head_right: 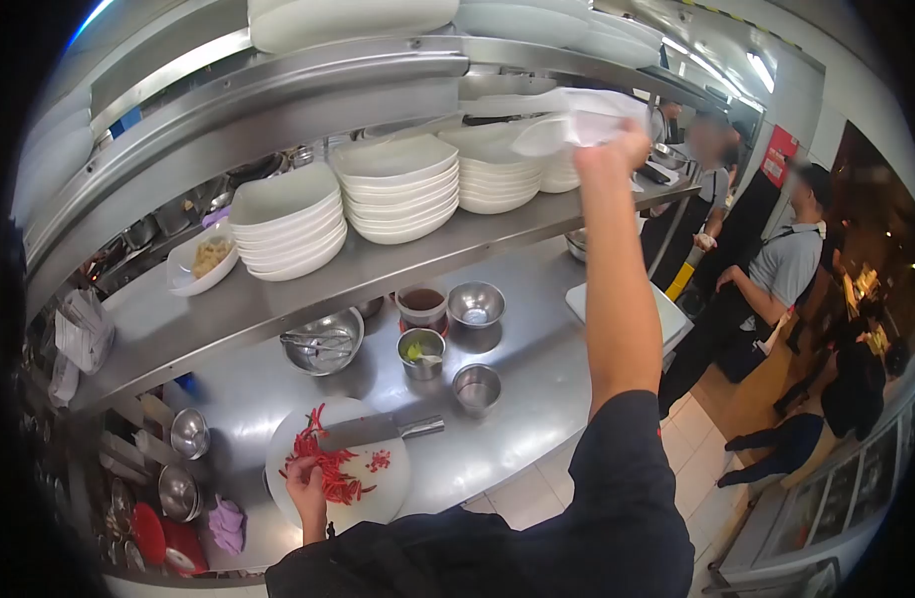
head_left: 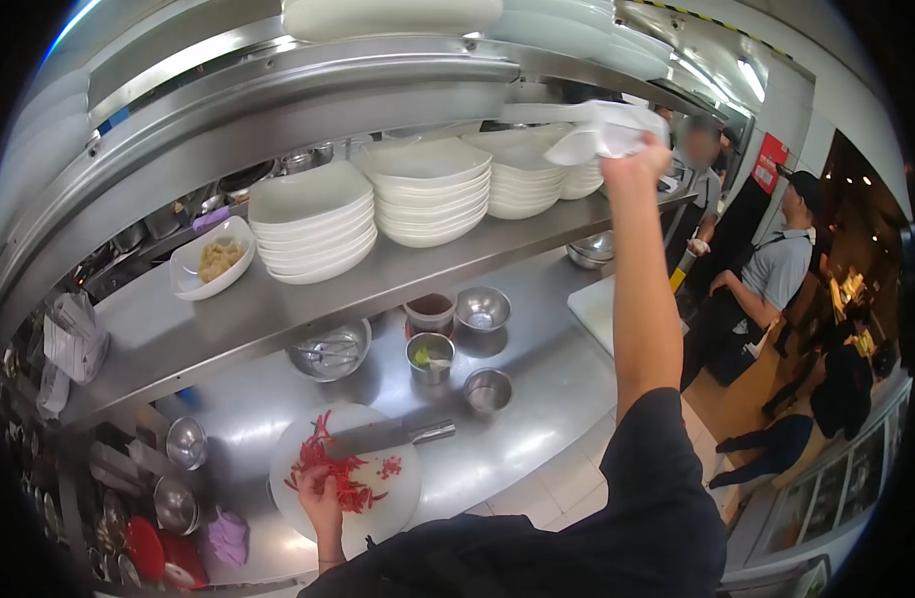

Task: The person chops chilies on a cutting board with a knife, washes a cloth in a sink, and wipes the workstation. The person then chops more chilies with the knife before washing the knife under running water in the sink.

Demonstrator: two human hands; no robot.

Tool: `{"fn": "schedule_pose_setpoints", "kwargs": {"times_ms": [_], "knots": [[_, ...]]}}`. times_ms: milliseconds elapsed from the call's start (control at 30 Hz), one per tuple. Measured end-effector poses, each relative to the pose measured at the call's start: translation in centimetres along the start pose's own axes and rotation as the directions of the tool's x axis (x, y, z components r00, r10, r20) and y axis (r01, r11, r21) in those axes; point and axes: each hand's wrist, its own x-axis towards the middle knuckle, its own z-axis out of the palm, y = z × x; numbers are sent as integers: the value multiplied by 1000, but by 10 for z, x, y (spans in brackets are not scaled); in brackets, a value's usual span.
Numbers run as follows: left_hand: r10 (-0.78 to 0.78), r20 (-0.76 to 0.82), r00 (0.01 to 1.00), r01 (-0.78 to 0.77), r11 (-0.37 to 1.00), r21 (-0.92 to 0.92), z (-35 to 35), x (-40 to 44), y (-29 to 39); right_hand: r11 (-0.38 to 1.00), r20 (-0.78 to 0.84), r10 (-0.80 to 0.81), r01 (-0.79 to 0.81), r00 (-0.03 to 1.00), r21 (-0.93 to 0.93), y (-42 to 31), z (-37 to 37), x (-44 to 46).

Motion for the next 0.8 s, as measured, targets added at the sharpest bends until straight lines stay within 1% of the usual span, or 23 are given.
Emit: {"fn": "schedule_pose_setpoints", "kwargs": {"times_ms": [33,100,133,167,200,233,267,300,333,367,400,433,467,500,533,567,600,633,667,700,733,767,800], "knots": [[-7,-2,1000,7,1000,4,-1,0,5,991,55,-128,130,990,-30,-18,4,-26],[-20,37,999,20,1000,-6,-2,4,14,984,117,-159,167,980,-64,-54,-4,-71],[-32,35,999,32,999,1,3,9,22,968,262,-208,236,942,-80,-66,-21,-89],[39,84,996,-33,997,-76,11,15,33,932,156,-272,301,949,-201,-72,-31,-121],[105,126,986,-85,984,-153,22,21,46,827,235,-386,448,892,-339,-70,-56,-150],[148,183,972,-121,981,-149,34,23,75,589,454,-329,556,828,-587,-65,-79,-192],[125,252,960,-117,992,-45,42,23,91,272,628,-165,647,761,-712,-59,-100,-237],[173,347,922,-165,985,-54,51,25,98,205,794,171,767,583,-607,-57,-110,-280],[137,408,903,-113,990,-83,65,17,143,240,761,458,761,459,-603,-50,-129,-304],[296,460,837,-340,940,14,76,16,159,216,601,643,640,476,-738,-48,-148,-334],[372,490,788,-467,881,82,87,11,182,288,487,724,428,489,-857,-39,-163,-354],[468,537,702,-596,799,83,96,8,191,327,377,800,188,468,-926,-36,-175,-369],[550,574,607,-690,723,37,106,5,199,325,368,812,171,454,-930,-40,-182,-379],[533,570,626,-680,731,62,114,4,201,314,305,831,61,465,-948,-43,-188,-388],[479,700,529,-669,743,-3,118,3,202,299,242,850,-50,467,-953,-43,-193,-396],[421,808,412,-646,760,-67,121,2,201,301,243,862,-63,445,-952,-45,-200,-397],[383,829,408,-566,818,-99,124,2,191,334,166,811,-210,561,-919,-50,-208,-393],[370,825,427,-556,827,-83,124,2,178,371,61,752,-345,656,-862,-54,-214,-389],[315,845,433,-475,876,-83,124,2,165,362,43,723,-325,690,-874,-57,-207,-385],[259,864,432,-389,918,-81,123,2,156,349,34,737,-336,675,-875,-55,-211,-380],[289,849,442,-304,939,-162,123,-1,156,302,18,749,-317,662,-899,-53,-217,-376],[271,847,458,-287,946,-147,120,-4,154,254,1,762,-297,647,-921,-49,-221,-375],[208,849,486,-240,966,-100,117,-5,152,215,15,806,-268,592,-939,-42,-222,-373]]}}
